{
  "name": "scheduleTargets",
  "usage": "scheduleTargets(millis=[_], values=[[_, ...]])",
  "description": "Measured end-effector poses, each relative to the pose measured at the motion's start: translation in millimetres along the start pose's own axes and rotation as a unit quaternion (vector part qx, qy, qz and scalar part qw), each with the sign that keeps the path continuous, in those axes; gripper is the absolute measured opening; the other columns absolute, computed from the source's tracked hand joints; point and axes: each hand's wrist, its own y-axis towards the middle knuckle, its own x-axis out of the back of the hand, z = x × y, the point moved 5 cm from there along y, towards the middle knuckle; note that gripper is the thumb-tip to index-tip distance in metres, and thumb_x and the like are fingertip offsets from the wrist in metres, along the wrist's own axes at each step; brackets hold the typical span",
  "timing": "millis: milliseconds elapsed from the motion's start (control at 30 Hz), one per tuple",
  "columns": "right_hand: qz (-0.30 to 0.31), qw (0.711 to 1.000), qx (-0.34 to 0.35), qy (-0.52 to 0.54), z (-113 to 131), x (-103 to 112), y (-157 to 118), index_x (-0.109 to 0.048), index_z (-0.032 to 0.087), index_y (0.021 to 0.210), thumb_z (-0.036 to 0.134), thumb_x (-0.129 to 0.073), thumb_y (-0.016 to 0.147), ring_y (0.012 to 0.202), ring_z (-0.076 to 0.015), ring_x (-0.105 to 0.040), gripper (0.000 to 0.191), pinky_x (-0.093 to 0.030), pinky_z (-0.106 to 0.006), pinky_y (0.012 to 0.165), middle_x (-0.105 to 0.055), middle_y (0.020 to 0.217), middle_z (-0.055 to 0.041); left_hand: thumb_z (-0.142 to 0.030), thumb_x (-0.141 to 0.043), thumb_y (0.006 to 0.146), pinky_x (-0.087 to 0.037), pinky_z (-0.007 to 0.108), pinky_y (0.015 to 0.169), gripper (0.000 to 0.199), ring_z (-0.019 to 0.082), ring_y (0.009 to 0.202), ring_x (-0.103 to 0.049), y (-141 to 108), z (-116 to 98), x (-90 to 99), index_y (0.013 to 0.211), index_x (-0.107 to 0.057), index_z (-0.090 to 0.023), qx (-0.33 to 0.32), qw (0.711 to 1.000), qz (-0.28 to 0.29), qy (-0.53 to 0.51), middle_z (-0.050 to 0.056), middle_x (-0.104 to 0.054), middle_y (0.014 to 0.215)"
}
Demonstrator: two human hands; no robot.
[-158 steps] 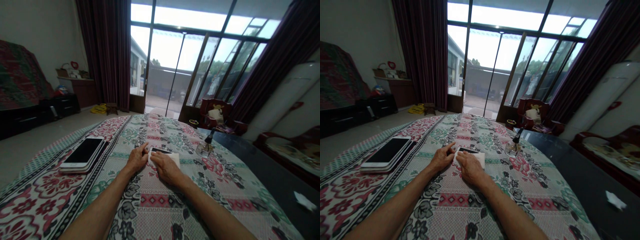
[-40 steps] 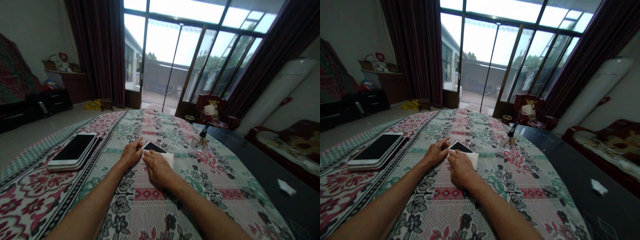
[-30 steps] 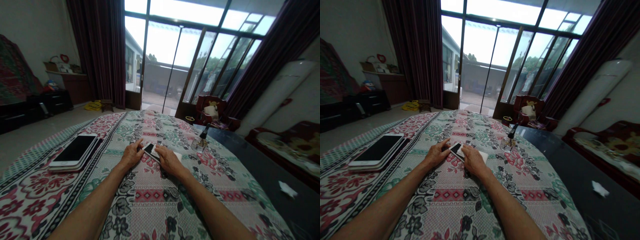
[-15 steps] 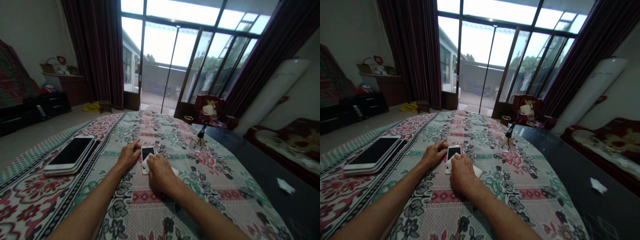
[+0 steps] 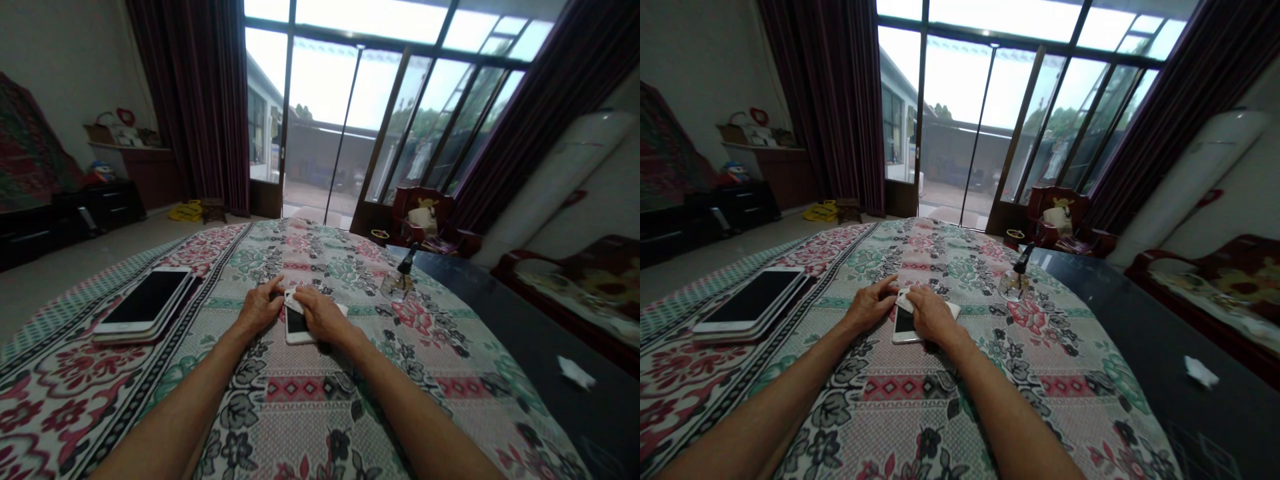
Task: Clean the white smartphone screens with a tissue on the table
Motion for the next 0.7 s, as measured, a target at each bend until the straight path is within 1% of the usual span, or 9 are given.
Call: scheduleTargets(millis=[100,233,333,467,533,600,700], values=[[0.004,1.000,0.012,0.010,-0.9,0.0,-1.4,-0.062,0.017,0.112,0.002,-0.042,0.087,0.115,-0.0210,-0.052,0.035,-0.041,-0.036,0.100,-0.061,0.123,-0.0101,-0.017,-0.058,0.077,-0.050,0.028,0.093,0.055,0.018,0.098,-0.070,0.3,-1.0,0.3,0.132,-0.056,-0.020,-0.001,1.000,0.001,0.003,0.000,-0.076,0.103],[0.008,0.999,0.030,0.018,4.0,1.9,-10.2,-0.063,0.018,0.110,0.002,-0.041,0.088,0.115,-0.0200,-0.054,0.035,-0.038,-0.038,0.105,-0.062,0.123,-0.0080,-0.018,-0.058,0.078,-0.051,0.027,0.092,0.056,0.018,0.096,-0.070,1.0,-0.4,-0.7,0.133,-0.055,-0.018,-0.001,1.000,0.000,0.000,0.001,-0.076,0.102],[0.019,0.998,0.046,0.024,11.2,3.6,-23.5,-0.062,0.018,0.110,0.003,-0.041,0.088,0.120,-0.0209,-0.053,0.034,-0.040,-0.039,0.105,-0.061,0.126,-0.0089,-0.016,-0.057,0.078,-0.051,0.026,0.091,0.055,0.018,0.096,-0.070,1.6,0.7,-2.2,0.133,-0.055,-0.018,-0.003,1.000,0.001,0.005,0.001,-0.076,0.102],[0.027,0.998,0.059,0.020,25.0,7.4,-46.5,-0.058,0.017,0.120,0.005,-0.041,0.089,0.128,-0.0224,-0.048,0.037,-0.036,-0.042,0.111,-0.054,0.138,-0.0098,-0.016,-0.058,0.079,-0.051,0.027,0.091,0.055,0.018,0.097,-0.070,1.6,0.3,-3.2,0.134,-0.054,-0.015,-0.005,1.000,0.005,-0.002,0.002,-0.076,0.104],[0.037,0.997,0.062,0.020,31.6,9.0,-54.8,-0.058,0.018,0.121,0.006,-0.040,0.090,0.129,-0.0217,-0.047,0.038,-0.036,-0.042,0.111,-0.053,0.139,-0.0087,-0.015,-0.057,0.079,-0.051,0.027,0.091,0.055,0.018,0.097,-0.070,1.2,-0.7,-3.1,0.134,-0.054,-0.015,-0.004,1.000,0.007,-0.006,0.002,-0.075,0.105],[0.040,0.997,0.063,0.022,35.4,10.6,-57.5,-0.058,0.018,0.121,0.007,-0.040,0.091,0.126,-0.0211,-0.049,0.036,-0.036,-0.041,0.111,-0.054,0.138,-0.0085,-0.015,-0.057,0.079,-0.051,0.027,0.091,0.055,0.018,0.098,-0.070,0.7,-1.5,-2.5,0.134,-0.054,-0.015,-0.001,1.000,0.008,-0.003,0.002,-0.075,0.106],[0.031,0.997,0.062,0.023,34.1,12.1,-49.1,-0.059,0.018,0.118,0.007,-0.041,0.091,0.122,-0.0214,-0.051,0.034,-0.037,-0.041,0.109,-0.057,0.134,-0.0088,-0.015,-0.057,0.079,-0.049,0.028,0.094,0.054,0.018,0.099,-0.069,0.4,-3.1,-1.2,0.134,-0.054,-0.015,-0.001,1.000,0.007,0.010,0.002,-0.075,0.106]])
